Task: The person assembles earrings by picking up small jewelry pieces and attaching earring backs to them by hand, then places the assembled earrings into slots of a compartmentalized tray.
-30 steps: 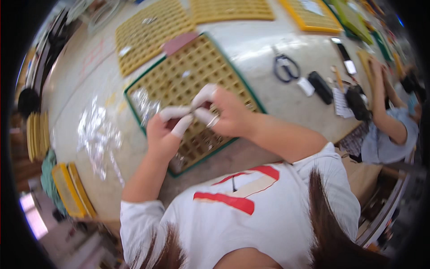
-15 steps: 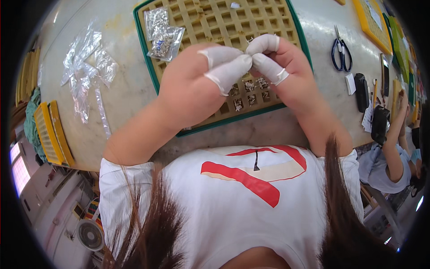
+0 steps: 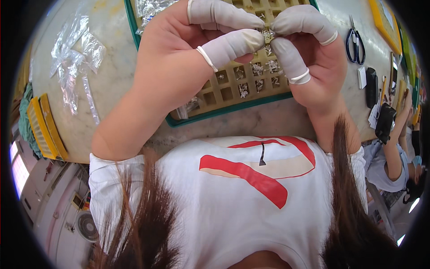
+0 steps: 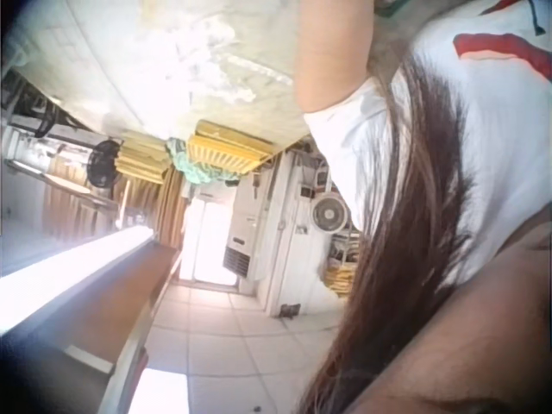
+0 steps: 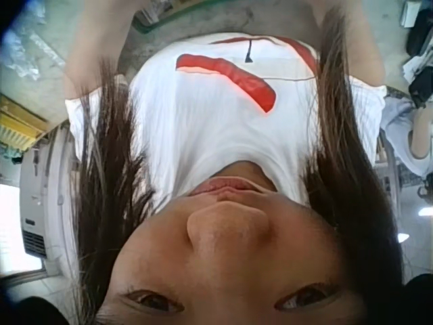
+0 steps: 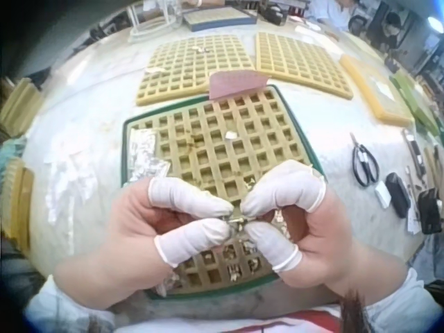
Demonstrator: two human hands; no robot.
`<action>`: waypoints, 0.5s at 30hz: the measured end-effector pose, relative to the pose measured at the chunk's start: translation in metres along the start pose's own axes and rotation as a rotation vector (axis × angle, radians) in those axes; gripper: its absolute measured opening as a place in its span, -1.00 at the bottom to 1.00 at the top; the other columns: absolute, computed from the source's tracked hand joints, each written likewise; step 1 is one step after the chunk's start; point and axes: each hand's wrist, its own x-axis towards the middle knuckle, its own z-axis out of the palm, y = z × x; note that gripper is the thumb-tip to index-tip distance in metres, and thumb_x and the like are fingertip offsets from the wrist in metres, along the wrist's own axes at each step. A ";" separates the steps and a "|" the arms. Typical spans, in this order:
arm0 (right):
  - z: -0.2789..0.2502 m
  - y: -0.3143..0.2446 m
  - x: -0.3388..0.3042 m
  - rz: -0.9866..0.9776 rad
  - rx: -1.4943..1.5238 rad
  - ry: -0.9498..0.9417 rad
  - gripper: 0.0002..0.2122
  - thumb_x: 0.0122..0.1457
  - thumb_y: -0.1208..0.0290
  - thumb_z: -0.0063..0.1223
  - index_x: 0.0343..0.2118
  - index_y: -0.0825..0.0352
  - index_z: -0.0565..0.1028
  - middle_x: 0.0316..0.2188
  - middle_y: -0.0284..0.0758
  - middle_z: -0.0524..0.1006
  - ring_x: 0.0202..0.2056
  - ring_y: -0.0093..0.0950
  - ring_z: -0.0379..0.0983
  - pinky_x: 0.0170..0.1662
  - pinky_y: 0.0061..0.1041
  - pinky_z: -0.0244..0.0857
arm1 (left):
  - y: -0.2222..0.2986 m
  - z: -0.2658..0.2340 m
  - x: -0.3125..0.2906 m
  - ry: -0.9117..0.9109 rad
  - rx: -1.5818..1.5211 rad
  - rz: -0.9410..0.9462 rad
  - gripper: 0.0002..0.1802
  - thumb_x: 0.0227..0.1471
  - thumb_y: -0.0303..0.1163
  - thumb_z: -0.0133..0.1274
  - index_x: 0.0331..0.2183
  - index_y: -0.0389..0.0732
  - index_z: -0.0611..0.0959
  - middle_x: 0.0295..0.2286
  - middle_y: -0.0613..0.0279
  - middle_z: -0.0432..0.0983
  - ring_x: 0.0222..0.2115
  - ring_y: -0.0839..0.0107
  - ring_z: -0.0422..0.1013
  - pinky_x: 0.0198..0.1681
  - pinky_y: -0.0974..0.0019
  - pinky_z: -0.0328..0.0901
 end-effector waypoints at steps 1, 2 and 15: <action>0.001 0.000 0.000 0.003 0.000 0.000 -0.79 0.17 0.66 0.11 -0.14 0.39 0.44 -0.25 -0.24 0.47 -0.21 -0.48 0.41 -0.07 -0.52 0.29 | 0.000 -0.001 0.000 0.000 -0.002 -0.002 -0.76 0.10 -0.68 0.11 -0.14 -0.35 0.65 -0.27 0.10 0.64 -0.29 0.40 0.57 -0.25 0.36 0.50; 0.001 0.000 0.001 -0.003 -0.003 0.004 -0.78 0.15 0.66 0.12 -0.15 0.39 0.44 -0.26 -0.23 0.47 -0.22 -0.46 0.40 -0.08 -0.51 0.28 | 0.000 -0.002 0.000 -0.017 -0.002 -0.003 -0.76 0.10 -0.68 0.12 -0.14 -0.36 0.66 -0.27 0.10 0.64 -0.29 0.40 0.57 -0.25 0.36 0.50; 0.000 -0.006 0.007 -0.022 -0.078 -0.042 -0.86 0.16 0.63 0.11 -0.22 0.38 0.47 -0.31 -0.24 0.46 -0.29 -0.45 0.40 -0.15 -0.50 0.28 | 0.008 0.004 -0.004 -0.007 0.326 0.061 -0.74 0.08 -0.66 0.19 -0.13 -0.38 0.65 -0.27 0.18 0.64 -0.27 0.47 0.56 -0.21 0.42 0.48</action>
